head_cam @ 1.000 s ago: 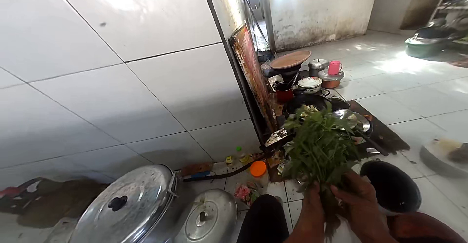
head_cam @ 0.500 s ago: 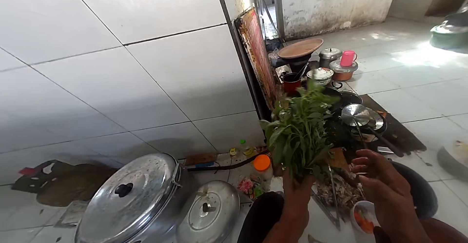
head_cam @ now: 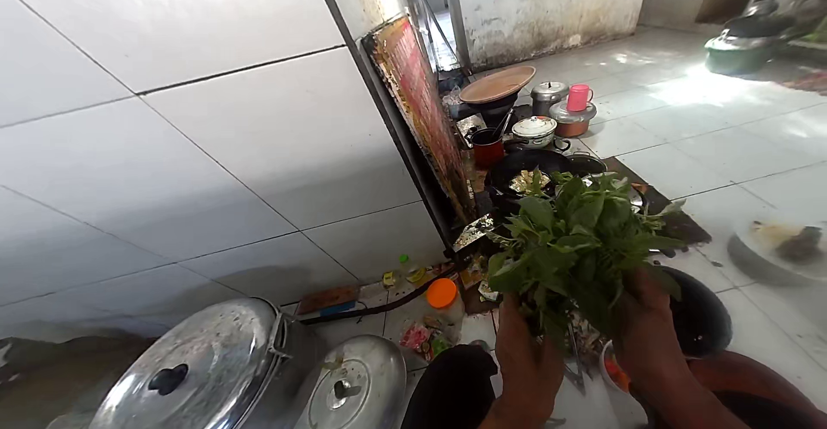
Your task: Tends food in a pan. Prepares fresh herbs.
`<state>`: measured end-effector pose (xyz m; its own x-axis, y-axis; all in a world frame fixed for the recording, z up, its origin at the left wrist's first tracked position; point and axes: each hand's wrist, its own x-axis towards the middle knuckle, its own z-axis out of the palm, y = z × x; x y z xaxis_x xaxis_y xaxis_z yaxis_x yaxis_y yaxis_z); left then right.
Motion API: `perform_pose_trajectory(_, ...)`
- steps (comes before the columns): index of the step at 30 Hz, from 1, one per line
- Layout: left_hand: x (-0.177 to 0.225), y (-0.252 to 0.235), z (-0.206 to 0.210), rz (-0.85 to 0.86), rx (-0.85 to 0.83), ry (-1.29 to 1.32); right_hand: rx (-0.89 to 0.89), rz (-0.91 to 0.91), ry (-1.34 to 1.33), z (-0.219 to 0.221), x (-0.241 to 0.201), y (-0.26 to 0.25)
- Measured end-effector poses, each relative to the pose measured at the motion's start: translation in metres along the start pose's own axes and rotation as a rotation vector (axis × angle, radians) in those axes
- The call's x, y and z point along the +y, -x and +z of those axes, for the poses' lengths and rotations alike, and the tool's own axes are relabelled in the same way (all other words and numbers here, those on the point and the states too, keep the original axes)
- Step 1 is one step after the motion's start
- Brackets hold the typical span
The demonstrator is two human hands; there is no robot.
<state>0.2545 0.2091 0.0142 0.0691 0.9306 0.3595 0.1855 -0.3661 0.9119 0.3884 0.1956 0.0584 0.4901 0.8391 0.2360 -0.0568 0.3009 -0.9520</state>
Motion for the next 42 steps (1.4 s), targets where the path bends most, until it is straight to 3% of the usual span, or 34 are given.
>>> perform_pose_trajectory(3, 0.002, -0.001, 0.0, -0.035, 0.008, 0.069, 0.089, 0.114, -0.131, -0.001, -0.006, -0.006)
perform_pose_trajectory(9, 0.006, -0.004, -0.002, -0.109, 0.084, 0.058, 0.012, 0.135, -0.205, -0.01, 0.0, -0.008)
perform_pose_trajectory(14, 0.014, -0.01, -0.008, -0.245, 0.038, 0.27, 0.038, 0.123, -0.054, -0.013, 0.004, -0.005)
perform_pose_trajectory(24, 0.021, -0.029, -0.025, -0.471, 0.282, 0.49, -0.195, 0.138, -0.153, -0.009, 0.011, -0.009)
perform_pose_trajectory(27, 0.023, -0.034, -0.032, -0.552, 0.345, 0.512, -0.204, 0.097, -0.075, -0.006, 0.015, -0.006)
perform_pose_trajectory(31, 0.016, -0.035, -0.041, -0.544, 0.388, 0.494, -0.24, -0.109, 0.157, -0.01, 0.022, -0.006)
perform_pose_trajectory(35, 0.013, -0.034, -0.048, -0.434, 0.363, 0.417, -0.199, -0.301, 0.167, -0.016, 0.022, -0.012)
perform_pose_trajectory(42, 0.009, -0.033, -0.048, -0.301, 0.302, 0.207, -0.219, -1.157, 0.704, -0.022, 0.004, -0.003)
